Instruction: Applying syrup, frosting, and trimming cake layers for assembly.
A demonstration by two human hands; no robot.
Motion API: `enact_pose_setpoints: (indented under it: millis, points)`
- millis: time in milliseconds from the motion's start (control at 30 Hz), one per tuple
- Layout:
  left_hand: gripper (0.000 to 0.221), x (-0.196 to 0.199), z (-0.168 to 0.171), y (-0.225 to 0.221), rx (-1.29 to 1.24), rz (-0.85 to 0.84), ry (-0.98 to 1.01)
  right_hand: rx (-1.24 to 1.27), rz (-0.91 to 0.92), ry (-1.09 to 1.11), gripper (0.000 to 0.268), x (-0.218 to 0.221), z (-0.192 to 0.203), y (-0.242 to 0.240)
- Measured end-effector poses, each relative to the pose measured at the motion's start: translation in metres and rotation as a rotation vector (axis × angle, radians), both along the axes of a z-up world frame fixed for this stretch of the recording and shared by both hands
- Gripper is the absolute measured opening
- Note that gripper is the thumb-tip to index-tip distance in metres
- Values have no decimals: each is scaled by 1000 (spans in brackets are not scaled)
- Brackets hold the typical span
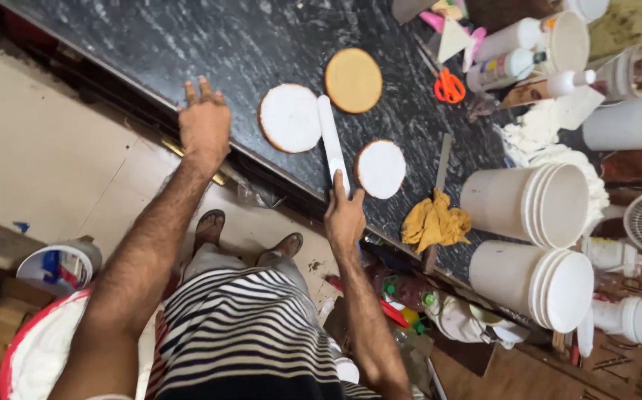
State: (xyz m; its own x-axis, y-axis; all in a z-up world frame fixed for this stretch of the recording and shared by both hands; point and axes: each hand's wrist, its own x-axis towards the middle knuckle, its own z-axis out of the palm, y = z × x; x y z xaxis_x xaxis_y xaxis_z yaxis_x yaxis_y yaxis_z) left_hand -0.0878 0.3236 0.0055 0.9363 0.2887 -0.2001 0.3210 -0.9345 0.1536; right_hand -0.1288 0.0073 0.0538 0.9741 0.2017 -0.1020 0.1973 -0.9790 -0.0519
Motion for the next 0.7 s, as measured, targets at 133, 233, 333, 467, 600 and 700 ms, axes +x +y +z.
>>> enact_pose_setpoints:
  millis: [133, 233, 333, 467, 600, 700]
  points:
    - [79, -1, -16, 0, 20, 13, -31, 205, -7, -17, 50, -23, -6, 3]
    - [83, 0, 3, 1, 24, -6, -8, 262, -51, 195, 50, -61, 10, 13]
    - [90, -2, -1, 4, 18, 2, 35, 313, 21, 234, 47, -78, 11, 5]
    - [96, -3, 16, 3, 39, -13, 24, 489, 92, -86, 46, -31, 13, 11]
    - [106, -8, 16, 3, -28, -23, -7, 411, 95, -58, 47, -22, 20, 28]
    - [98, -8, 2, 10, -46, -11, -60, 275, 57, 278, 59, -52, 25, 21]
